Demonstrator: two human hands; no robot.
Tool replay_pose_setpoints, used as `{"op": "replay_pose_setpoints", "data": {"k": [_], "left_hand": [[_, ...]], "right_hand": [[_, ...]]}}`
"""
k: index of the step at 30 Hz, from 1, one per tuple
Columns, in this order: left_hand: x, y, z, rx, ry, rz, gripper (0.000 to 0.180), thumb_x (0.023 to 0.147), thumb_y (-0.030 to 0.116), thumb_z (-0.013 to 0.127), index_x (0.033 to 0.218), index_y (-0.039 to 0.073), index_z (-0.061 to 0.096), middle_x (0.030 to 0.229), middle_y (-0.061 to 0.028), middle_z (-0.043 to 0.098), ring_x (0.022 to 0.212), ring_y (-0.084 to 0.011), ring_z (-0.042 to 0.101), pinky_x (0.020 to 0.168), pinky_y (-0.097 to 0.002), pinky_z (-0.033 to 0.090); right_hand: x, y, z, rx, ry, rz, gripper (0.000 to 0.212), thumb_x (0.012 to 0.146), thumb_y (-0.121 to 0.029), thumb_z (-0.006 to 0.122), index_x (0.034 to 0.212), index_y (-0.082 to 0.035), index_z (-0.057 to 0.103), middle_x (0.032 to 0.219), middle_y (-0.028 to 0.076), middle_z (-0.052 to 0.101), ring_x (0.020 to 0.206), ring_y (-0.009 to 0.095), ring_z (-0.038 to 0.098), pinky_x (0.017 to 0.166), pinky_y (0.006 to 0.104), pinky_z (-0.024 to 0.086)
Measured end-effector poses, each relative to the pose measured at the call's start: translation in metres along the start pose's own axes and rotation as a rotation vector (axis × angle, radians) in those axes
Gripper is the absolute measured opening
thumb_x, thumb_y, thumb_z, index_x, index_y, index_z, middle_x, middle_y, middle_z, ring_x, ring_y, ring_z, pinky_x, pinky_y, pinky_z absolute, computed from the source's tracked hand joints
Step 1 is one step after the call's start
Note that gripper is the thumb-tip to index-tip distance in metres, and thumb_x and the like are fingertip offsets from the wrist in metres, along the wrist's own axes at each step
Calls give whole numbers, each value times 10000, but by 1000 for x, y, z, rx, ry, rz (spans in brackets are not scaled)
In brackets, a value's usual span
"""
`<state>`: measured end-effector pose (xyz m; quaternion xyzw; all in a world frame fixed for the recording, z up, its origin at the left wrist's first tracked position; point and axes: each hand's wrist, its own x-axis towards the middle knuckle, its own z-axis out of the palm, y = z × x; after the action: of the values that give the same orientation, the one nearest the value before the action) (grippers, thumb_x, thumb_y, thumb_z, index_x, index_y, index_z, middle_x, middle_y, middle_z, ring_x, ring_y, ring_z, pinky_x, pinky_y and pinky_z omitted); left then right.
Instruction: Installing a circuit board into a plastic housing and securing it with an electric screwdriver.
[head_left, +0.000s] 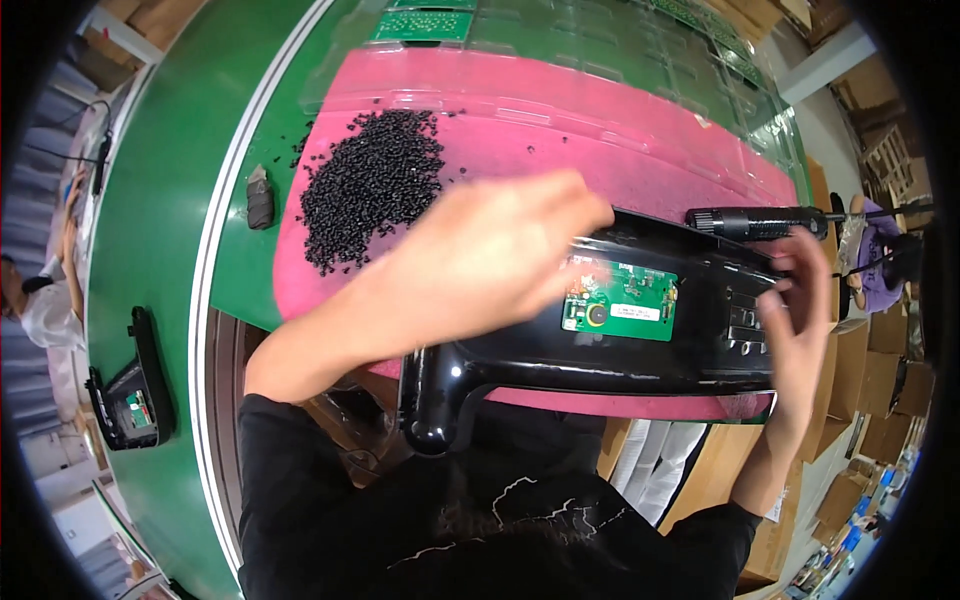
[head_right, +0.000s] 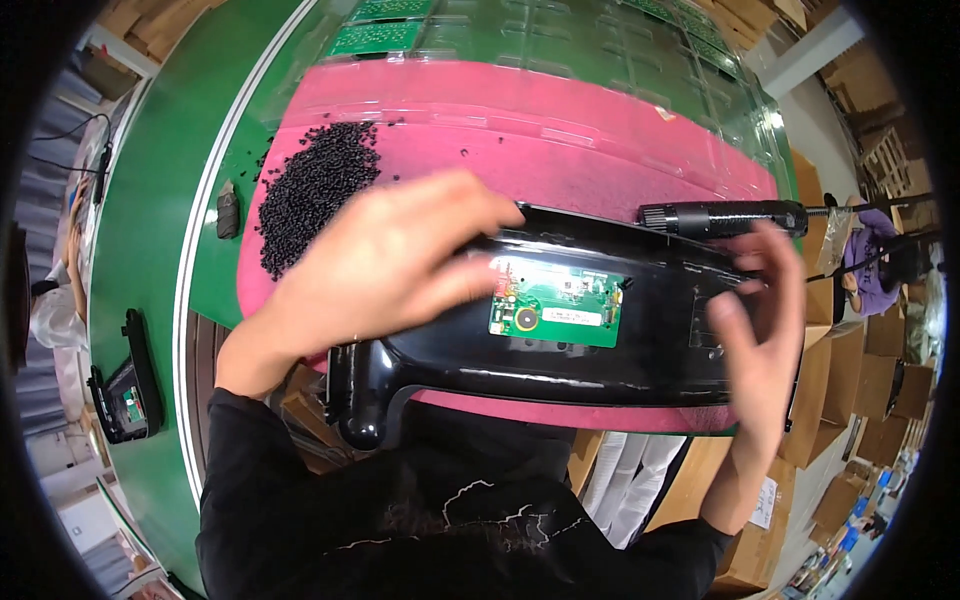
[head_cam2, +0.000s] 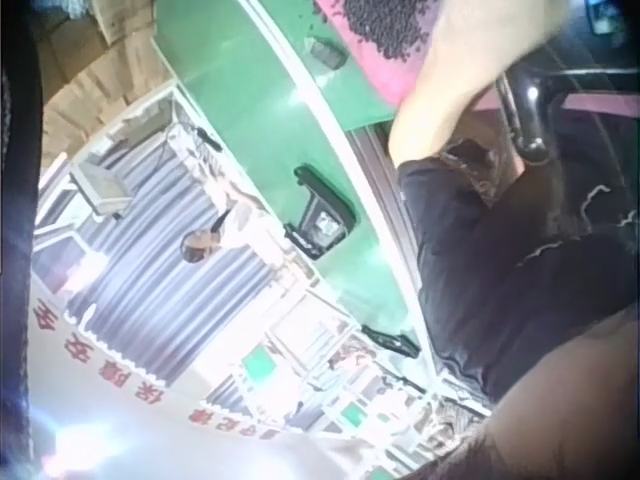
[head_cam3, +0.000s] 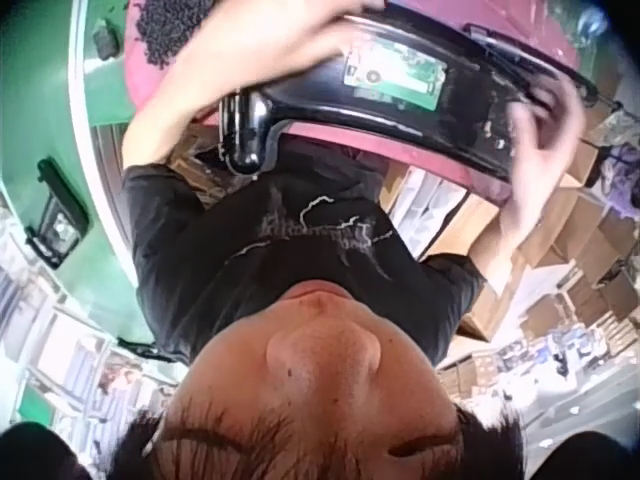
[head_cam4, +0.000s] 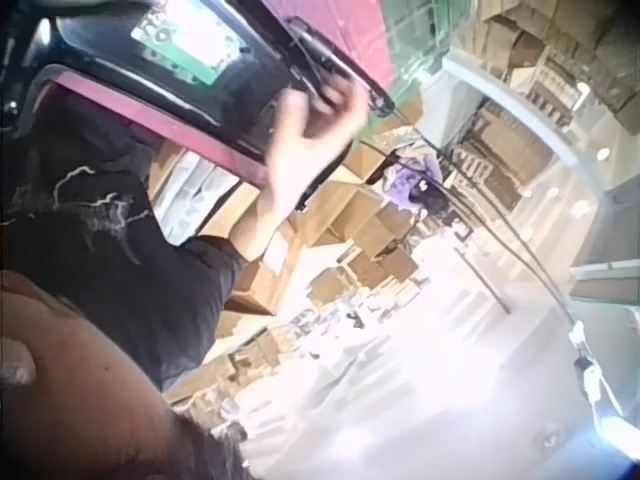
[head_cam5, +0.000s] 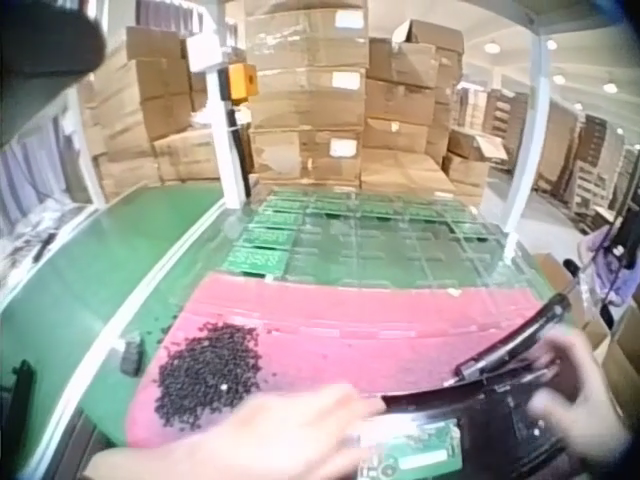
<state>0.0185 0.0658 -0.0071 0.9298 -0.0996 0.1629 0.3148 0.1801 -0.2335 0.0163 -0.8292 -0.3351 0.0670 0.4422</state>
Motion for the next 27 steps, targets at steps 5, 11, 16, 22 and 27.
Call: {"op": "replay_pose_setpoints", "data": {"k": [5, 11, 16, 22, 27], "left_hand": [[0, -44, -33, 263, 244, -154, 131, 803, 81, 729, 889, -11, 689, 852, -158, 691, 792, -336, 680, 708, -399, 537], [-4, -68, -20, 289, -3, -402, 97, 741, 26, 716, 830, -6, 693, 828, -183, 679, 841, -371, 661, 731, -457, 519], [0, -77, -15, 335, -47, -356, 90, 820, 63, 660, 823, -24, 640, 820, -195, 657, 847, -394, 646, 745, -468, 506], [10, -54, -15, -15, 175, -179, 212, 953, 143, 567, 854, -45, 551, 768, -165, 577, 740, -373, 567, 702, -405, 458], [5, -28, -1, -316, 109, 7, 102, 824, 63, 733, 877, -8, 683, 815, -89, 680, 711, -196, 657, 639, -297, 507]], "right_hand": [[44, 46, -59, -113, 288, 224, 490, 971, -160, 586, 1442, -98, 466, 1242, 59, 550, 1070, 131, 529, 1000, 285, 392], [94, 59, -49, 345, 206, 317, 297, 971, -98, 592, 1258, -55, 527, 1065, 36, 617, 835, 95, 589, 667, 238, 513], [100, 14, 20, 628, 464, -187, 416, 947, -87, 642, 1295, -13, 426, 1181, 169, 625, 978, 200, 642, 824, 333, 522], [92, -29, 61, 986, 85, 74, 320, 1006, -246, 583, 1235, -41, 496, 1036, 72, 596, 960, 213, 595, 918, 351, 461], [71, -61, 53, 1419, 105, -255, 444, 979, -435, 538, 1194, -49, 494, 857, 33, 479, 726, 144, 468, 801, 398, 416]]}}
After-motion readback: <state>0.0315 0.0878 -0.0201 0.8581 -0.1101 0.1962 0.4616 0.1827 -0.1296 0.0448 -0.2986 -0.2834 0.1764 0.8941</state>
